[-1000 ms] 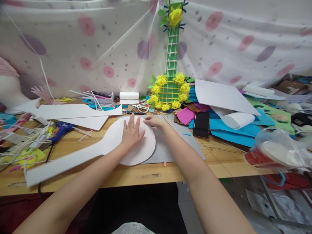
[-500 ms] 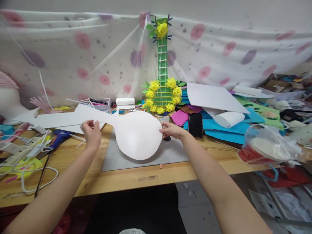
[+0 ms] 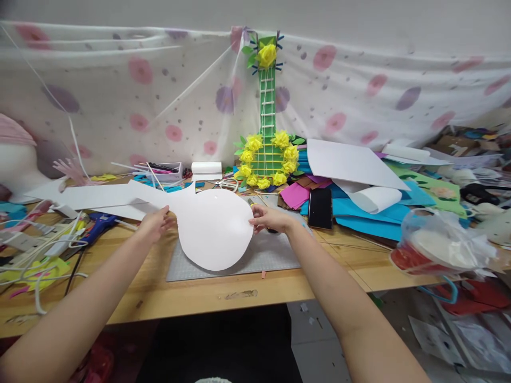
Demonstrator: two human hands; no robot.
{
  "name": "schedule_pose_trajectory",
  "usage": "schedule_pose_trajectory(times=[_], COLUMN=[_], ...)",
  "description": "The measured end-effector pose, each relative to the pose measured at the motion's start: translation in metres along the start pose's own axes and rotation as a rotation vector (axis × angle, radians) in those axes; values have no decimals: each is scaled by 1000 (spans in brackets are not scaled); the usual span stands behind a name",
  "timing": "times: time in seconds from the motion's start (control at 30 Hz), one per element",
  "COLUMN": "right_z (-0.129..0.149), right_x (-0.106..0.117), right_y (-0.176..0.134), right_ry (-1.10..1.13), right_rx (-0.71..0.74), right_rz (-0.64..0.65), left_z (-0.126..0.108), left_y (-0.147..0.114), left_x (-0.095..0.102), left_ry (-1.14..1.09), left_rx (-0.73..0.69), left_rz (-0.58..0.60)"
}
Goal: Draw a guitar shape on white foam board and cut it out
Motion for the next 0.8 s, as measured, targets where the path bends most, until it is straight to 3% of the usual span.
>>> schedule_pose_trajectory(times=[0.1,0.2,0.37,0.43,0.67,0.8], right_z=[0,1,11,18,50,52], right_x=[-2,-2,11,12,-31,-49], right_y=[0,2,9,13,37,49], right_ry=[-33,-76,-96,-108,-201,-174], right_rx=[-16,-65,-57,-32,99,166], right_rz=[54,78,-247,-320,-229,-241], left_z=[-1,-15,-45,-51,-42,-38], left_y=[-9,-13,-10,-11,-21,-23], left_x=[-3,-6,-16,-20,-40,-41], left_ry=[-10,16,117,151,210,226], left_rx=[100,-20,-223,-248,-177,-129], left_rz=[82,109,285,339,498,552])
Point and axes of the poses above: each hand's wrist, its own y-axis towards the middle knuckle, its own x-axis out of the back of the hand, z = x × y, the point moved 2 cm from there along y, towards the middle knuckle, and after that the axes turned 13 degrees about -y, right-handed, at the moved point
